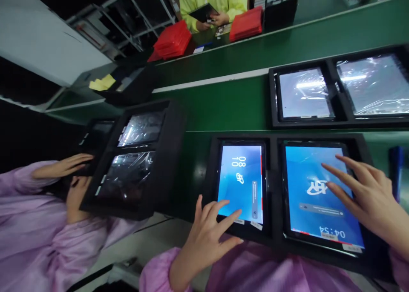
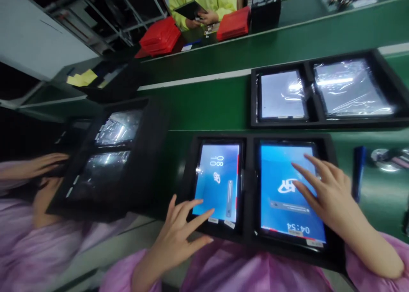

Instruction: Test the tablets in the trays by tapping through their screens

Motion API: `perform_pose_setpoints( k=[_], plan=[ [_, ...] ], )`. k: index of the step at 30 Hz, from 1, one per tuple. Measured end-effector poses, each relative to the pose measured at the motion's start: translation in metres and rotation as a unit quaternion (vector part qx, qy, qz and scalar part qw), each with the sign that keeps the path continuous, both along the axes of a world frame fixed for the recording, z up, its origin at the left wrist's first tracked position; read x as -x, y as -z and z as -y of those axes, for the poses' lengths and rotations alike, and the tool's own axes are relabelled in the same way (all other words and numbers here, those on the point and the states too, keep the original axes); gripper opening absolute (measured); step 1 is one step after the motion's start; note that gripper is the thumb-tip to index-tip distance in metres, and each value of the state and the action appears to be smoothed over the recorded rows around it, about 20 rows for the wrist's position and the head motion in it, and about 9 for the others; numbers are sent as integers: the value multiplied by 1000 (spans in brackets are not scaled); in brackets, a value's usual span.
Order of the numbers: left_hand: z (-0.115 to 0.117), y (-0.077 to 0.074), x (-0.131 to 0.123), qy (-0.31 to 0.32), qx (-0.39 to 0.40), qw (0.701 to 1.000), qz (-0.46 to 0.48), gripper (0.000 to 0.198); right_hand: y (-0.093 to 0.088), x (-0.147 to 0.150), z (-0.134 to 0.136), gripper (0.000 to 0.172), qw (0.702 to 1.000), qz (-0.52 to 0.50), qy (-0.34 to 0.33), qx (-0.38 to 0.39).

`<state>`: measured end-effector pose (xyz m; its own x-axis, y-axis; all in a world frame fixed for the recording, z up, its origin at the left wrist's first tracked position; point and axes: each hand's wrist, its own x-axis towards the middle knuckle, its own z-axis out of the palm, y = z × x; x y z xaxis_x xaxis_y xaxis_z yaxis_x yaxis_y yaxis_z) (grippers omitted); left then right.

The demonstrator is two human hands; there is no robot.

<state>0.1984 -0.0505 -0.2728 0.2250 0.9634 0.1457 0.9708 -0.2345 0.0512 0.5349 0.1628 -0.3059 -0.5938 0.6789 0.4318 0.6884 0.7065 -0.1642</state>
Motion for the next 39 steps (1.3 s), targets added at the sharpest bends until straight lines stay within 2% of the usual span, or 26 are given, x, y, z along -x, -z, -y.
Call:
perform_pose_setpoints(
  k=[3, 6, 9, 10, 11, 14, 15, 16, 17, 19, 22, 26, 31, 34, 39],
  plan=[
    [-11, 2, 1, -61, -14, 998, -15, 44, 3, 10, -5, 60, 1000, 22, 3, 5],
    [-20, 19, 6, -170, -27, 984, -34, 45, -7, 2, 8, 54, 997, 28, -72, -13],
    [-27, 40, -7, -247, -34, 968, -31, 43, -26, -18, 27, 50, 988, 44, -150, 8],
    [-28, 43, -16, -241, -41, 969, -28, 42, -33, -25, 31, 51, 987, 46, -153, 21],
    [-28, 44, -27, -205, -46, 978, -22, 42, -39, -31, 34, 51, 987, 49, -145, 40],
    [-26, 31, -50, 24, -51, 998, 28, 44, -50, -43, 35, 46, 992, 31, -84, 87],
    [-26, 24, -52, 83, -50, 994, 55, 45, -49, -45, 35, 43, 993, 20, -63, 93],
    [-28, 16, -50, 112, -53, 989, 83, 45, -46, -45, 34, 41, 995, 4, -46, 93],
    [-32, 10, -45, 110, -64, 986, 112, 42, -42, -44, 34, 40, 996, -18, -32, 86],
    [-44, 1, -27, 54, -100, 981, 158, 35, -32, -41, 36, 38, 996, -51, -14, 73],
    [-70, -2, 5, -14, -144, 974, 174, 31, -19, -34, 41, 38, 996, -58, 2, 75],
    [-109, 4, 36, -53, -130, 978, 157, 31, -11, -26, 47, 38, 997, -52, 30, 49],
    [-153, 19, 40, -126, -105, 972, 170, 37, -7, -15, 54, 27, 998, -33, 37, -40],
    [-161, 29, 37, -156, -125, 965, 171, 38, -5, -15, 58, 23, 996, -40, 63, -38],
    [-153, 39, 39, -185, -139, 959, 166, 40, 5, -29, 60, 25, 990, -69, 119, 35]
  ],
)
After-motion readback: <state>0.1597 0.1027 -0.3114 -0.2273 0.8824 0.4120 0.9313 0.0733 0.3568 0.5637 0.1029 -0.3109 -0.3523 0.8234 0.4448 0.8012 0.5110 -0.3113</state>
